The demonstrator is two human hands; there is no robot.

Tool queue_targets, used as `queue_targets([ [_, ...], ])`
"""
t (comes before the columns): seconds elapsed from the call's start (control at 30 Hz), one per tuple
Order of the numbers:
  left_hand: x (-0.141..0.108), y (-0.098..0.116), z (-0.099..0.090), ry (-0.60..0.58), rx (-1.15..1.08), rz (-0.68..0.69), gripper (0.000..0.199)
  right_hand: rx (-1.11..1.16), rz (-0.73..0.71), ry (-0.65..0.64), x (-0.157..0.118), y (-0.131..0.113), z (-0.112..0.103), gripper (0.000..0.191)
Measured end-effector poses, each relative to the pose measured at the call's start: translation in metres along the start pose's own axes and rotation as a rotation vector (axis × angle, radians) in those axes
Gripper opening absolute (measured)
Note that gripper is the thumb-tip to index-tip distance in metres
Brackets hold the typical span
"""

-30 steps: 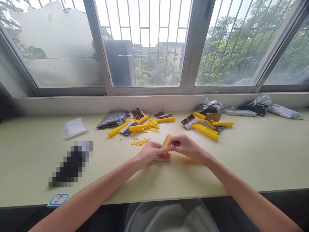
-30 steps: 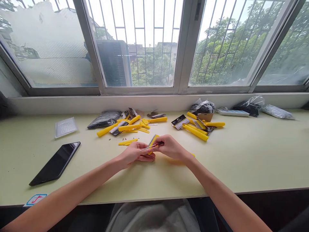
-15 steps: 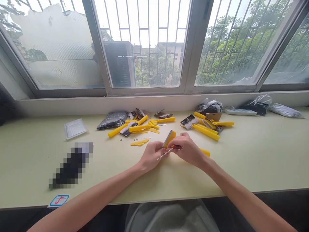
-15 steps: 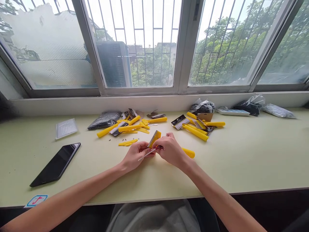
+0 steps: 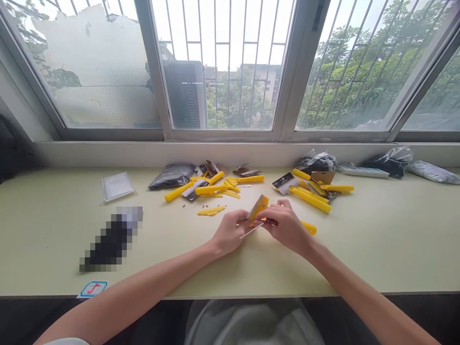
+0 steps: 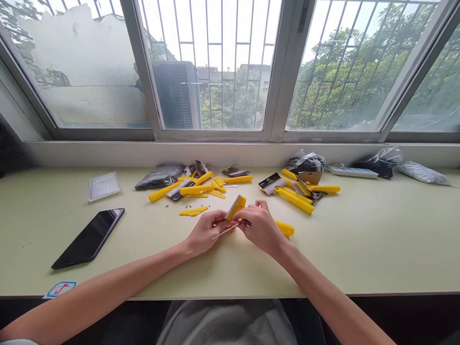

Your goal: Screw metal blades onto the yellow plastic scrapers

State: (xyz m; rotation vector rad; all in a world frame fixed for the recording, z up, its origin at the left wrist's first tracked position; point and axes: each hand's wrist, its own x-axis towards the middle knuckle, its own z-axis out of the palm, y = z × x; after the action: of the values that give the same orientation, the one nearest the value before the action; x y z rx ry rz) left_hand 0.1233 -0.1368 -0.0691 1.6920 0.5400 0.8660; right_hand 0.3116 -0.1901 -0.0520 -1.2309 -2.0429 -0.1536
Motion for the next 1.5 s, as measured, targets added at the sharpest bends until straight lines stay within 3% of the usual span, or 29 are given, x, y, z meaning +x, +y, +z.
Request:
queue_targets([
  [0.2, -0.001, 0.0, -0.001, 0.033, 0.12, 0.012, 0.035, -0.027, 0.021, 0.006, 0.0, -0.002, 0.0, 0.014],
  [0.5, -0.002, -0.002, -0.002, 0.039, 0.117, 0.022, 0.029, -0.046, 0.068, -0.024, 0.0, -0.006, -0.001, 0.009],
  [0.67, -0.002, -0.006, -0.003, -0.016, 0.068, 0.056, 0.021, -0.063, 0.132, 0.013, 0.001, -0.007, 0.0, 0.008],
  [0.87, -0.001, -0.01, -0.002, -0.006, -0.001, 0.039, 0.019, -0.036, 0.317, 0.099, 0.002, -0.008, 0.0, 0.037],
  [1.0, 0.002, -0.01, -0.001, -0.002, -0.082, 0.01, 0.021, -0.039, 0.37, 0.085, 0.005, -0.008, 0.002, 0.043],
  [1.07, 0.004, -0.009, -0.001, 0.01, -0.146, -0.06, 0.021, -0.035, 0.335, 0.051, 0.007, -0.008, 0.002, 0.04],
  [1.23, 0.006, -0.002, -0.008, 0.11, -0.304, -0.38, 0.019, 0.129, 0.242, -0.008, 0.009, -0.001, -0.001, 0.026],
  [1.33, 0.01, 0.004, -0.016, 0.094, -0.362, -0.527, 0.017, 0.213, 0.224, 0.041, 0.007, 0.005, -0.005, 0.03],
  [1.5, 0.014, 0.017, -0.03, 0.034, -0.434, -0.683, 0.013, 0.558, 0.372, 0.229, 0.019, 0.006, -0.013, 0.029],
])
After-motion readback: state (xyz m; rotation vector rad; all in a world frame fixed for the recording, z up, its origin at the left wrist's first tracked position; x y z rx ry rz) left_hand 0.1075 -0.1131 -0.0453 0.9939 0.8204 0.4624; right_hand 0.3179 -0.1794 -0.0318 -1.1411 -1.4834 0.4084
